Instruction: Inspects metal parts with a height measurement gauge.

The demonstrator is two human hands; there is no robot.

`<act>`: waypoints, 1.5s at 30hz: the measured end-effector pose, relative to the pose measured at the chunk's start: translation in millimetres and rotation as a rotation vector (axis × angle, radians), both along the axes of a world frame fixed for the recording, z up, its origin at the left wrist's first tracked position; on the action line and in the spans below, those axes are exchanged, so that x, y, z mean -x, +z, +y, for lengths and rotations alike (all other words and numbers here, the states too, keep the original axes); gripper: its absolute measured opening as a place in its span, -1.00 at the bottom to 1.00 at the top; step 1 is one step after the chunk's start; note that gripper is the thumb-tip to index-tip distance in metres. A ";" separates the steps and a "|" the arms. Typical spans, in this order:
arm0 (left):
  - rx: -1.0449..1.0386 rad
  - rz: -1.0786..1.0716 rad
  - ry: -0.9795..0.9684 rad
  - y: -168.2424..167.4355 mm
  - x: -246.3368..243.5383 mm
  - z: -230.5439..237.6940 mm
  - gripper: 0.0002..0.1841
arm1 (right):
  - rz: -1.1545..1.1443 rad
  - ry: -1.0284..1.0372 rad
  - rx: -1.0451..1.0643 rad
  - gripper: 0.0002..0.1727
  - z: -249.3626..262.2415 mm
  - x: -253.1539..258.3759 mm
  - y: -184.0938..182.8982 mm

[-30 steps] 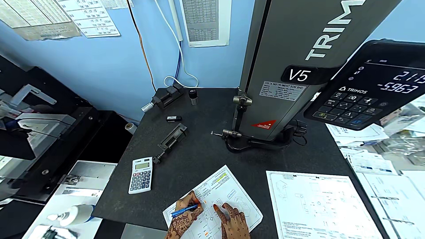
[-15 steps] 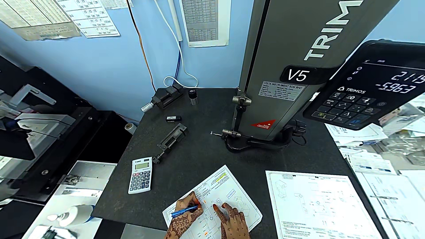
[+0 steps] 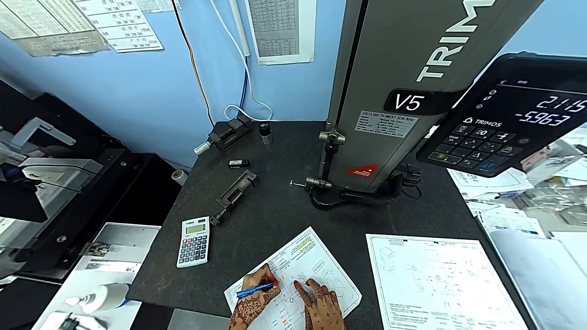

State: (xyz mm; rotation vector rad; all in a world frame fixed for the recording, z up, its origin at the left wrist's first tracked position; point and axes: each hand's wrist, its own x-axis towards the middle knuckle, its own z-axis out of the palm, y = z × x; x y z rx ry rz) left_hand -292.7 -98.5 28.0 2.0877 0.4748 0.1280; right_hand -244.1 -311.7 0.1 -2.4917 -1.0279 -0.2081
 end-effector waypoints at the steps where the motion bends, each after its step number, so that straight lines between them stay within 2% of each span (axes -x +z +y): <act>1: 0.031 0.071 0.023 14.4 -2.7 -4.5 -0.79 | -0.018 0.002 -0.019 -0.45 0.3 -0.3 0.4; 3: 0.070 0.149 0.059 42.4 -9.8 -15.2 -0.83 | -0.023 0.006 -0.043 -0.47 0.8 -1.3 3.7; 6: 0.057 0.160 0.072 49.4 -11.3 -19.9 -0.84 | -0.009 0.011 -0.051 -0.47 0.8 -1.9 6.4; 8: 0.068 0.269 0.079 65.7 -16.7 -22.1 -0.85 | -0.020 0.005 -0.061 -0.48 1.3 -1.7 6.5; 13: 0.050 0.070 0.014 6.2 -1.1 0.7 -0.80 | 0.002 0.003 -0.033 -0.45 1.1 -1.0 4.6; 19: 0.023 0.014 0.003 -8.0 0.7 4.7 -0.79 | 0.007 -0.017 -0.032 -0.46 2.0 -1.3 1.9; 22: 0.196 -0.123 0.062 -12.4 1.2 6.6 -0.86 | 0.131 0.046 0.026 -0.58 1.4 -0.4 9.4; 24: 0.264 -0.217 0.105 -14.8 -2.9 7.2 -0.89 | 0.230 0.140 0.083 -0.51 1.5 -2.4 14.6; 26: 0.114 -0.215 0.085 -9.8 -11.9 6.6 -0.81 | 0.270 0.148 0.111 -0.41 4.3 -2.9 16.7; 30: -0.412 -0.323 -0.199 1.8 -53.0 21.1 -0.75 | 0.288 -0.021 0.177 -0.44 22.3 -16.8 27.0; 32: -0.522 -0.352 -0.259 6.8 -82.5 35.6 -0.65 | 0.305 -0.087 0.196 -0.47 32.3 -29.2 32.2; 34: -0.462 -0.300 -0.237 9.5 -114.4 54.3 -0.66 | 0.351 -0.101 0.153 -0.52 38.3 -41.6 40.4; 36: -0.366 -0.264 -0.171 8.5 -150.2 74.1 -0.67 | 0.380 -0.141 -0.005 -0.62 39.1 -55.5 46.9; 39: -0.272 -0.228 -0.100 4.0 -204.0 97.0 -0.64 | 0.239 -0.293 -0.265 -0.70 27.8 -92.4 55.2; 43: -0.279 -0.209 -0.193 -8.9 -254.8 115.0 -0.63 | -0.015 -0.543 -0.555 -0.63 -17.9 -175.1 85.1; 45: -0.292 -0.194 -0.260 -7.9 -266.9 121.4 -0.64 | -0.107 -0.626 -0.538 -0.51 -48.1 -224.3 96.2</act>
